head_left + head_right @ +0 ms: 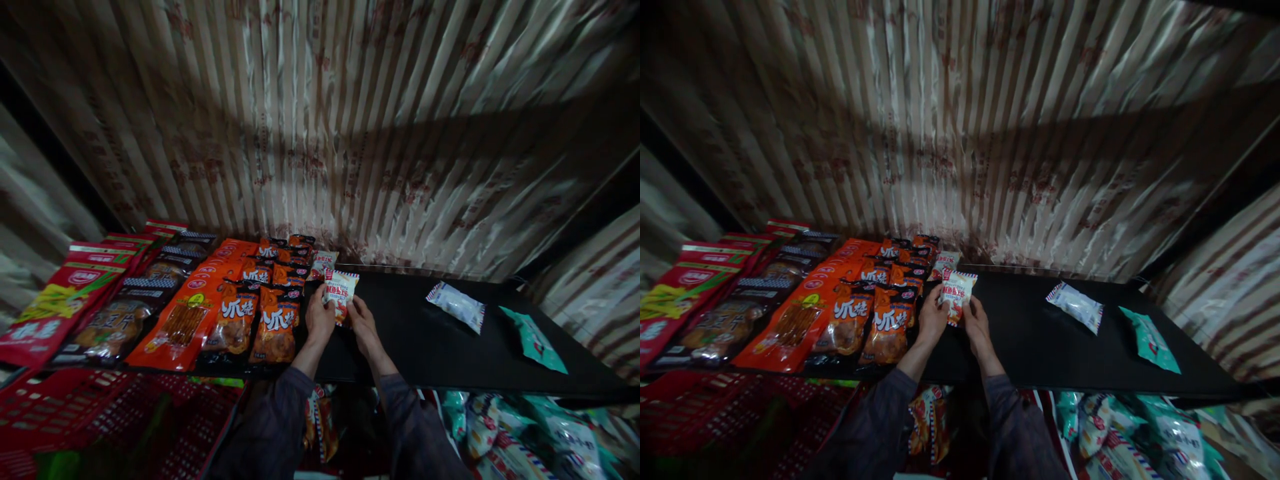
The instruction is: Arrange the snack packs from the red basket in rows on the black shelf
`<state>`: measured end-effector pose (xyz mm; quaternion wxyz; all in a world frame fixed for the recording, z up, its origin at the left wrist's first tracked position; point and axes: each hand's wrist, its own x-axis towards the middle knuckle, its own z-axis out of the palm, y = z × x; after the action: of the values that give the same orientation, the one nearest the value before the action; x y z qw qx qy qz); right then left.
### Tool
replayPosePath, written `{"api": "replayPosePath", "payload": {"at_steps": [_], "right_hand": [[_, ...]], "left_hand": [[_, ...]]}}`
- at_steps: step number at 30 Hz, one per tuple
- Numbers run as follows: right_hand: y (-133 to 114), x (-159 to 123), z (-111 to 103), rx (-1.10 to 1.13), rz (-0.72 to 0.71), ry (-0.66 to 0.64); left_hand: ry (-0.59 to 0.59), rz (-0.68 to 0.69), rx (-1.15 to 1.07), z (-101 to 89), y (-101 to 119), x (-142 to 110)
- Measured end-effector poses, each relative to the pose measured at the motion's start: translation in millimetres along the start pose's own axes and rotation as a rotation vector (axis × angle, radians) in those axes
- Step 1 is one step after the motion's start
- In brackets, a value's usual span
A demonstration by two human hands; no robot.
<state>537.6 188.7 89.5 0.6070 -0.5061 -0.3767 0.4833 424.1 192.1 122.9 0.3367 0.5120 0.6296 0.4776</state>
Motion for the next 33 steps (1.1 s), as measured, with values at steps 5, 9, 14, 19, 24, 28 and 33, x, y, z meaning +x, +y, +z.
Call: {"api": "replayPosePath", "payload": {"at_steps": [5, 9, 14, 19, 24, 28, 33], "right_hand": [[7, 21, 11, -0.045, 0.028, 0.043], [12, 33, 22, -0.070, 0.012, 0.061], [16, 45, 32, -0.098, -0.043, 0.073], [20, 56, 35, -0.145, -0.117, 0.095], [22, 63, 36, -0.186, -0.190, 0.083], [23, 65, 36, -0.262, -0.233, 0.100], [25, 66, 37, -0.418, -0.216, 0.162]], "left_hand": [[0.031, 0.046, 0.112, -11.2, 13, 6], [0.042, 0.102, 0.147, -15.3, 11, 9], [0.042, 0.165, 0.162, -12.5, -1, 13], [0.053, 0.243, 0.170, -6.3, -10, 15], [0.039, 0.260, 0.175, -2.9, -16, 17], [0.010, 0.248, 0.193, -2.7, -19, 18], [-0.014, 0.237, 0.198, 0.3, -22, 16]]}}
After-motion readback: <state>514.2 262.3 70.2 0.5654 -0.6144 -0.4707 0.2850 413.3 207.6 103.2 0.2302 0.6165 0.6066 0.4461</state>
